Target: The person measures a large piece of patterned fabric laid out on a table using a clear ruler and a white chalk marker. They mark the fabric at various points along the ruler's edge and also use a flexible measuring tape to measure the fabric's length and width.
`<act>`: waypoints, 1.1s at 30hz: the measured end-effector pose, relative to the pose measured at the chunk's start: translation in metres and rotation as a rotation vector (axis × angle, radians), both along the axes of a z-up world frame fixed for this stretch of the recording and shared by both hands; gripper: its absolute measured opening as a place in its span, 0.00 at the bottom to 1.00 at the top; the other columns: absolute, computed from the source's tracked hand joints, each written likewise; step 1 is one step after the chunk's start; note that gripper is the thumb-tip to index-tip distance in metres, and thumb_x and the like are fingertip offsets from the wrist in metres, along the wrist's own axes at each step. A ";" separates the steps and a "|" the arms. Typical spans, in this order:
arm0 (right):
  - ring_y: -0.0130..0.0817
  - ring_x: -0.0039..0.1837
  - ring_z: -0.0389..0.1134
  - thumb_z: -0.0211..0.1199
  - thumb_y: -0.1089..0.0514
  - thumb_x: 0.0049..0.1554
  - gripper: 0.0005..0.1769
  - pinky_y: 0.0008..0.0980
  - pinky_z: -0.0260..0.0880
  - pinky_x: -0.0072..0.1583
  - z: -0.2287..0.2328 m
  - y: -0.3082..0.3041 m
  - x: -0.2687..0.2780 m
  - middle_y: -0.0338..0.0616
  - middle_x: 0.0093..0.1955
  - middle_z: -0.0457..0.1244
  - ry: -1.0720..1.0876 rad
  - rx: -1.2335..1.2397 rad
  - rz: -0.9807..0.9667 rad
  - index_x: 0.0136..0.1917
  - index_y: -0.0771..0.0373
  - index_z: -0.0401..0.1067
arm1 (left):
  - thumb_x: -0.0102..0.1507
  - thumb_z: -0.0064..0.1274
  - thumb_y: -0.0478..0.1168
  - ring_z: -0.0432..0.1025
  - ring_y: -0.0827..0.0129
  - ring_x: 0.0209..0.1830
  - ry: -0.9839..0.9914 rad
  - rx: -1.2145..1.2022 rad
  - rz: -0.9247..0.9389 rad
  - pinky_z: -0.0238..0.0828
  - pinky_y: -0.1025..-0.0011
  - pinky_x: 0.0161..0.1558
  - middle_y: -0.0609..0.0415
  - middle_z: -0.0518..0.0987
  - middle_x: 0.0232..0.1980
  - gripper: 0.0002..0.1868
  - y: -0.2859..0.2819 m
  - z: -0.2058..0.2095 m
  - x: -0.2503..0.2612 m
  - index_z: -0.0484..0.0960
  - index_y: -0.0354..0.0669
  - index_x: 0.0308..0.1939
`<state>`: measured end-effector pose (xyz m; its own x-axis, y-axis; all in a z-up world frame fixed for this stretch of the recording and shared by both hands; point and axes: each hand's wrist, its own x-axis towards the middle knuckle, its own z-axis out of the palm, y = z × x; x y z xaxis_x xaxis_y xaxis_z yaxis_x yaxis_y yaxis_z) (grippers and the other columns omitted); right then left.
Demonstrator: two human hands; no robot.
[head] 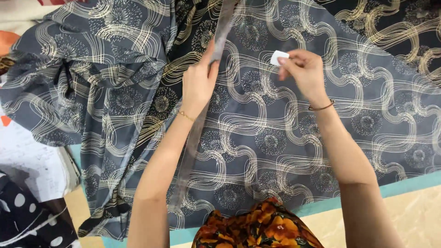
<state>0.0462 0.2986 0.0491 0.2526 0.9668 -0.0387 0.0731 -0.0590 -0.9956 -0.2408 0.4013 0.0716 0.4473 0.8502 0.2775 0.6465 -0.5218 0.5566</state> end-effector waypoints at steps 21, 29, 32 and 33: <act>0.29 0.33 0.72 0.68 0.67 0.62 0.14 0.27 0.71 0.33 -0.038 0.137 -0.030 0.49 0.38 0.71 -0.055 0.206 -0.088 0.57 0.73 0.66 | 0.68 0.54 0.43 0.77 0.51 0.23 0.150 0.094 0.028 0.74 0.55 0.29 0.45 0.81 0.27 0.28 -0.008 -0.019 0.017 0.70 0.50 0.73; 0.31 0.32 0.72 0.66 0.70 0.60 0.14 0.30 0.70 0.30 -0.045 0.146 -0.039 0.50 0.35 0.70 -0.029 0.236 -0.088 0.55 0.74 0.63 | 0.68 0.53 0.44 0.77 0.50 0.24 0.152 0.030 0.017 0.76 0.56 0.31 0.43 0.81 0.28 0.29 -0.006 -0.016 0.017 0.68 0.49 0.74; 0.31 0.31 0.72 0.64 0.70 0.60 0.13 0.30 0.70 0.30 -0.041 0.136 -0.050 0.50 0.34 0.69 -0.058 0.193 -0.046 0.53 0.74 0.61 | 0.69 0.53 0.44 0.77 0.49 0.23 0.164 0.007 0.012 0.75 0.55 0.30 0.42 0.81 0.26 0.29 -0.004 -0.020 0.015 0.68 0.48 0.74; 0.31 0.30 0.72 0.63 0.71 0.59 0.12 0.31 0.71 0.30 -0.042 0.131 -0.055 0.50 0.34 0.69 -0.022 0.159 -0.037 0.52 0.74 0.62 | 0.69 0.54 0.44 0.77 0.49 0.24 0.156 0.039 0.007 0.75 0.55 0.30 0.42 0.80 0.26 0.29 -0.002 -0.024 0.015 0.68 0.47 0.74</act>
